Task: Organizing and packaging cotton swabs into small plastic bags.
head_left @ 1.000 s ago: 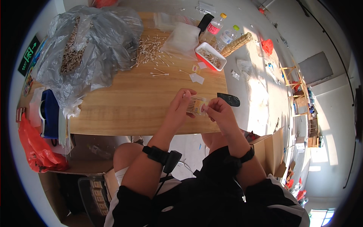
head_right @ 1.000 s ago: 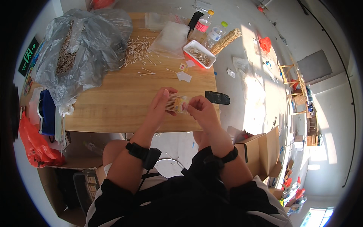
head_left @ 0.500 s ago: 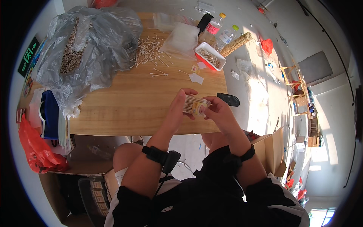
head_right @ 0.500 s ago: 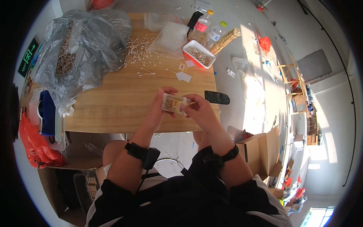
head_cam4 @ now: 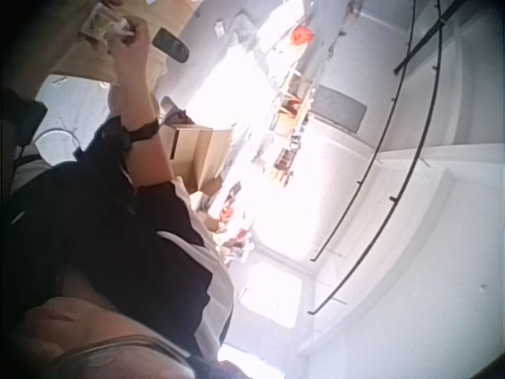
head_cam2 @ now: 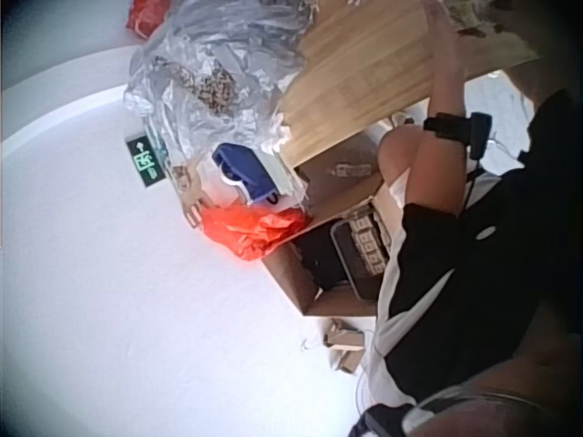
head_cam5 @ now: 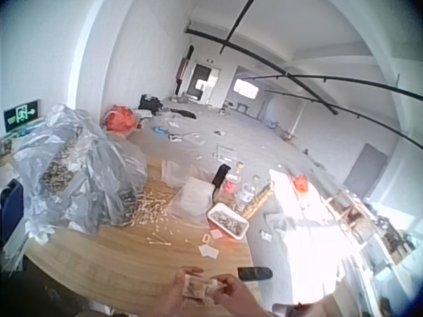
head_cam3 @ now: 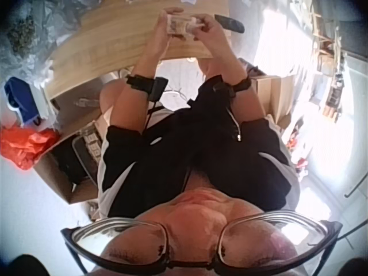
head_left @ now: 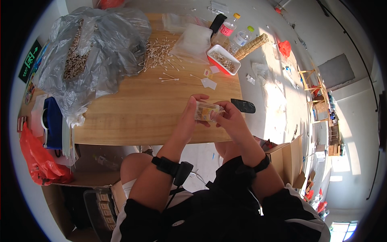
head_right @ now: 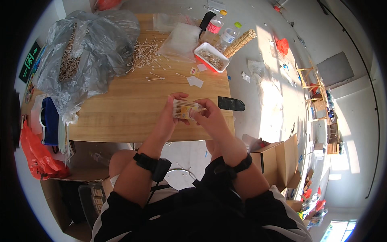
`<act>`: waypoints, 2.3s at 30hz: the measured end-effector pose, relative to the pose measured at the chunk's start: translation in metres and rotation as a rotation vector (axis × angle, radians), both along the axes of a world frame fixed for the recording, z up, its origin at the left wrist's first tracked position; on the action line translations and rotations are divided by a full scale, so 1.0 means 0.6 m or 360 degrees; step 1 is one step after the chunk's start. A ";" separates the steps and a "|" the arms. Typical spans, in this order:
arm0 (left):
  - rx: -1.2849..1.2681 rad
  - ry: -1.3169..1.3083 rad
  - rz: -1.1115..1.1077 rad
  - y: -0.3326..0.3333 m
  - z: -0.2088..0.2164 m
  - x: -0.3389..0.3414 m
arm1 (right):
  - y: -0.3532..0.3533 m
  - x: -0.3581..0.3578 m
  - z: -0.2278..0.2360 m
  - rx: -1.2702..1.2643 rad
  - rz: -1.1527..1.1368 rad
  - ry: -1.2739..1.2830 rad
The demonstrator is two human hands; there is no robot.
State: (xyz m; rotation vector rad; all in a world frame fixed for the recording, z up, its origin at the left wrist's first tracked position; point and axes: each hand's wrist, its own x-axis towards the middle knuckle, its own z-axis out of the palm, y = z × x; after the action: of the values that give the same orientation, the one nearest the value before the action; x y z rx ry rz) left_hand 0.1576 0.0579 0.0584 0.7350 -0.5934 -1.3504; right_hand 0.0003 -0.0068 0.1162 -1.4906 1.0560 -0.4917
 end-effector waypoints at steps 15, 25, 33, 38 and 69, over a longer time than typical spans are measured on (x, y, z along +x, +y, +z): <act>-0.0069 -0.0108 -0.0191 0.009 0.035 0.011 | -0.013 -0.036 0.032 0.0555 0.0212 -0.0276; -0.0009 -0.0174 -0.0151 0.008 0.033 0.021 | -0.030 -0.041 0.033 -0.0059 0.0319 -0.0157; -0.0030 -0.0235 0.0001 0.005 0.033 0.020 | -0.027 -0.050 0.022 -0.0244 0.0164 0.0067; 0.0035 -0.0402 -0.0085 0.011 0.045 0.019 | -0.023 -0.041 0.024 -0.0083 0.0140 -0.0065; -0.0552 -0.2172 0.1094 0.014 0.025 -0.024 | 0.030 0.019 -0.041 0.0394 -0.0503 -0.0748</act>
State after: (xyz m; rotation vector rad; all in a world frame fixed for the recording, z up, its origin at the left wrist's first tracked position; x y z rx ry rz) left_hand 0.1433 0.0661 0.0734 1.3629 -1.4103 0.0632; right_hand 0.0115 0.0111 0.0914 -0.9294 0.9352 -0.8538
